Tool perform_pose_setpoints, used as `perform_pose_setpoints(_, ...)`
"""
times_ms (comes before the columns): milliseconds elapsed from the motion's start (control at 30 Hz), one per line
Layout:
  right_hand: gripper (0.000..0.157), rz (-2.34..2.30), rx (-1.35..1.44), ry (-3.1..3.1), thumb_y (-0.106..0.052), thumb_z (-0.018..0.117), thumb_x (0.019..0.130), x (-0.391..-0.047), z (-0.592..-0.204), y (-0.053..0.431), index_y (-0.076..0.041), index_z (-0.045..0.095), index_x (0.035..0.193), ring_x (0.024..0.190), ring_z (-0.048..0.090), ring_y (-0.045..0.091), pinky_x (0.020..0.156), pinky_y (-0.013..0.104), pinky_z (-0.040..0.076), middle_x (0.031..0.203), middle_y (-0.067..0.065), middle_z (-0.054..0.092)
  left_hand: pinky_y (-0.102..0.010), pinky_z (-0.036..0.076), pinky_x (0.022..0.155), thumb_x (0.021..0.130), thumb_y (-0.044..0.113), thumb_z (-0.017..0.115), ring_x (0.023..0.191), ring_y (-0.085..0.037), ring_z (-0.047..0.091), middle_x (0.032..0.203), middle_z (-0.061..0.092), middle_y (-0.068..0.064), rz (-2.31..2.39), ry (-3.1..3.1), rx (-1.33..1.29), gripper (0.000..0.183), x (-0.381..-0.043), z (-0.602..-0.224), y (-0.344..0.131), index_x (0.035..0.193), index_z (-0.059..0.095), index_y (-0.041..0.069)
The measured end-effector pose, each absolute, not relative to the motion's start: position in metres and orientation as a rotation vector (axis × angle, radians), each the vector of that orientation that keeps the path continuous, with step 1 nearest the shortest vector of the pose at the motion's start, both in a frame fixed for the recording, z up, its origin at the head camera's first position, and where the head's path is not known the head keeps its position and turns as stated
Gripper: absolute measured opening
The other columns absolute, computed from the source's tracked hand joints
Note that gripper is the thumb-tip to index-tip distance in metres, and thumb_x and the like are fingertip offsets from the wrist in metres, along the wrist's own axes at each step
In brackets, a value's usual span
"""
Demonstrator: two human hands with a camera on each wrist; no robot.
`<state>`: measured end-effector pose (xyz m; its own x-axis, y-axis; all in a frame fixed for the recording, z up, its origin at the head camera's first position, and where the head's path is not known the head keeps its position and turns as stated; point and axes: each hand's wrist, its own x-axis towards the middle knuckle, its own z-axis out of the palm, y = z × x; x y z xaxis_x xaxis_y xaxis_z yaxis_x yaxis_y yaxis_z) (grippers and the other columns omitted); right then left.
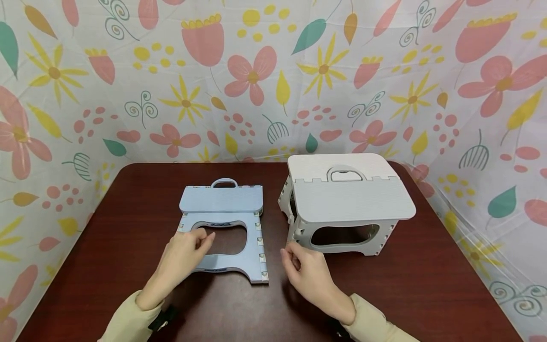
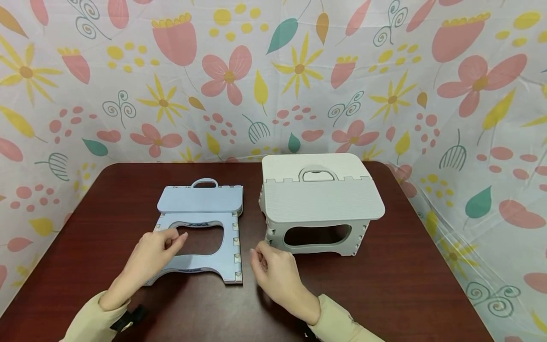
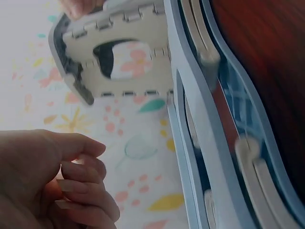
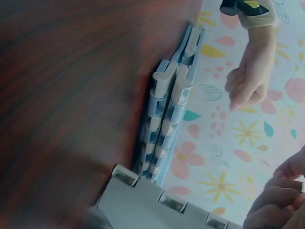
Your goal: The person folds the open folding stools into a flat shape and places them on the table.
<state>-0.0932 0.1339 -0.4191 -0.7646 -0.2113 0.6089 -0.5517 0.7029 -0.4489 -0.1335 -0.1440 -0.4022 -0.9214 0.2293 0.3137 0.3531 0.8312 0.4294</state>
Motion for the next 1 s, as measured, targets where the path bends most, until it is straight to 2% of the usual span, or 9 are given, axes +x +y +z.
perform_pose_setpoints(267,0.038,0.904,0.595,-2.258,-0.004,0.061,0.077,-0.094,-0.427,0.145,-0.016,0.032,0.055,0.051,0.021,-0.004,0.047,0.006,0.016,0.05,-0.008,0.027,-0.016,0.015,0.044,0.085,0.023,0.064,0.044,0.001,0.021,0.049,0.021,0.016,-0.737,-2.748,-0.648,0.045,-0.134,-0.412,-0.113,0.054,0.032,0.019)
perform_pose_setpoints(467,0.043,0.921,0.576,-2.281,-0.002,0.061,0.076,-0.093,-0.431,0.154,-0.015,0.027,0.053,0.052,0.016,-0.006,0.046,0.006,0.012,0.049,-0.009,0.021,-0.018,0.021,0.043,0.084,0.025,0.064,0.044,0.001,0.028,0.048,0.025,0.016,-0.762,-2.836,-0.714,0.042,-0.129,-0.421,-0.091,0.054,0.035,0.02)
perform_pose_setpoints(767,0.044,0.951,0.493,-2.392,-0.002,0.06,0.079,-0.089,-0.425,0.174,-0.014,0.027,0.053,0.05,0.016,-0.006,0.046,0.006,0.013,0.049,-0.009,0.021,-0.017,0.027,0.042,0.084,0.026,0.063,0.047,0.002,0.032,0.053,0.037,0.016,-0.792,-2.86,-0.896,0.03,-0.124,-0.428,-0.065,0.062,0.044,0.022)
perform_pose_setpoints(1000,0.045,0.94,0.404,-2.364,-0.001,0.061,0.079,-0.087,-0.427,0.188,-0.015,0.027,0.054,0.049,0.016,-0.008,0.045,0.006,0.015,0.049,-0.01,0.021,-0.014,0.035,0.048,0.084,0.02,0.063,0.054,0.004,0.042,0.064,0.053,0.014,-0.895,-2.844,-0.982,0.009,-0.125,-0.431,-0.051,0.078,0.056,0.02)
